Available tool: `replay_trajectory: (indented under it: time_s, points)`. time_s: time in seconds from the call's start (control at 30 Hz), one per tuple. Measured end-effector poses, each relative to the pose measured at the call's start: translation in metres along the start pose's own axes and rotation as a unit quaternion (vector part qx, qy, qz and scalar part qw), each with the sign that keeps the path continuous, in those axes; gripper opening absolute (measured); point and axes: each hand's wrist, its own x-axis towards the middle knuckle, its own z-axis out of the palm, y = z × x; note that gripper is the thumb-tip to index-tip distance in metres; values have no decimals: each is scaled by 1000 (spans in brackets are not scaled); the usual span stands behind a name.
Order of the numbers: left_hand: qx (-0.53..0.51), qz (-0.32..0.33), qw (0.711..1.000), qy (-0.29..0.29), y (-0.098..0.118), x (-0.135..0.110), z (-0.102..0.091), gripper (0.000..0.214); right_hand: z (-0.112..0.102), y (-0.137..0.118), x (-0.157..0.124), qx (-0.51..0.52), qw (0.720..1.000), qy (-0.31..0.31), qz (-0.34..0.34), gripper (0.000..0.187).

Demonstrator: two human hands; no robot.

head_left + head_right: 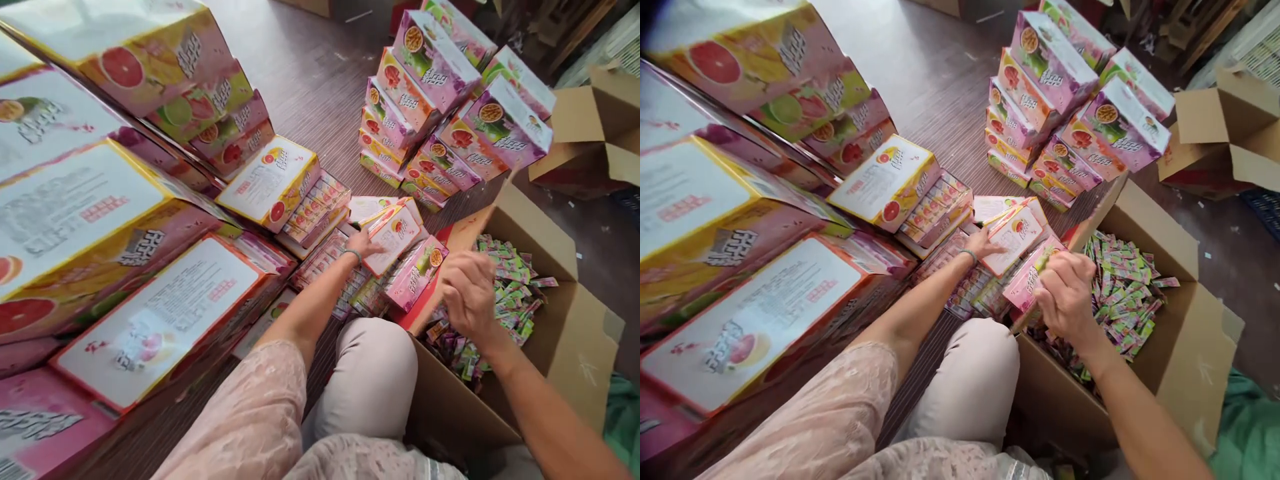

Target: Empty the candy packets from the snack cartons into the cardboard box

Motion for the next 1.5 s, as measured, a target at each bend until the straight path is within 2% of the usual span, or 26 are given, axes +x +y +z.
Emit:
replay_trajectory:
  time_s: [0.07, 0.13, 0.2, 0.3, 0.4, 0.5, 0.57, 0.6, 0.63, 0.7, 0.77, 0.8, 0.9, 0.97, 1.03, 1.1, 1.13, 1.17, 1.2, 1.27, 1.33, 1.4, 1.47, 1.5]
  points:
    - [-21, -22, 1000, -7, 2, 0, 1, 63, -20, -3, -21, -3, 999, 48, 18, 33]
    - [-59, -44, 997, -22, 5, -4, -5, 50, -25, -6, -37, -2, 996, 81, 41, 30]
    - [-111, -62, 991, -27, 8, -15, -14, 41, -22, -6, -46, 0, 993, 99, 62, 29]
    - [-200, -72, 977, -4, 13, -46, -34, 36, -11, -3, -45, 4, 992, 103, 77, 32]
    - [-279, -56, 957, 47, 18, -84, -63, 33, 8, -5, -28, 15, 993, 55, 99, 39]
    - [-391, 13, 913, 118, 33, -123, -96, 39, 35, -14, -3, 69, 986, -71, 135, 44]
    - [-429, 89, 890, 130, 53, -152, -116, 47, 47, -20, 9, 162, 965, -121, 166, 56]
    - [-422, 124, 890, 120, 65, -168, -124, 52, 48, -22, 12, 225, 948, -118, 191, 65]
    - [-408, 152, 894, 106, 79, -184, -128, 55, 45, -23, 12, 294, 924, -100, 225, 75]
    - [-377, 187, 905, 67, 107, -214, -128, 62, 28, -22, 5, 427, 853, -41, 297, 93]
    - [-354, 218, 909, 11, 133, -240, -115, 67, -2, -21, -9, 523, 783, 25, 337, 104]
    - [-343, 234, 910, -26, 145, -251, -104, 69, -19, -22, -17, 552, 757, 59, 345, 107]
    - [-279, 273, 909, -146, 176, -277, -58, 65, -70, -30, -38, 599, 699, 157, 358, 106]
    - [-234, 284, 910, -190, 191, -292, -25, 61, -98, -37, -50, 617, 664, 209, 368, 99]
    - [-186, 293, 922, -172, 202, -307, 4, 63, -120, -41, -64, 614, 651, 262, 361, 96]
    - [-124, 334, 929, -103, 210, -322, 26, 73, -137, -38, -82, 589, 652, 327, 347, 95]
    - [-93, 368, 922, -75, 214, -329, 35, 78, -144, -35, -92, 576, 649, 361, 342, 95]
    - [-70, 403, 910, -70, 218, -334, 44, 82, -149, -30, -103, 567, 640, 390, 342, 94]
    - [-56, 432, 895, -94, 221, -339, 52, 81, -152, -25, -113, 563, 629, 409, 347, 92]
    - [-44, 448, 872, -194, 227, -344, 69, 70, -153, -15, -132, 575, 603, 416, 364, 84]
    - [-52, 389, 868, -303, 228, -342, 88, 64, -144, -6, -146, 604, 579, 397, 377, 82]
    - [-88, 266, 873, -400, 222, -332, 108, 72, -129, 0, -157, 619, 557, 395, 388, 83]
    - [-127, 132, 857, -481, 208, -316, 126, 80, -109, 7, -166, 615, 542, 411, 398, 83]
    - [-138, 91, 846, -506, 200, -307, 133, 81, -99, 11, -170, 610, 543, 412, 405, 83]
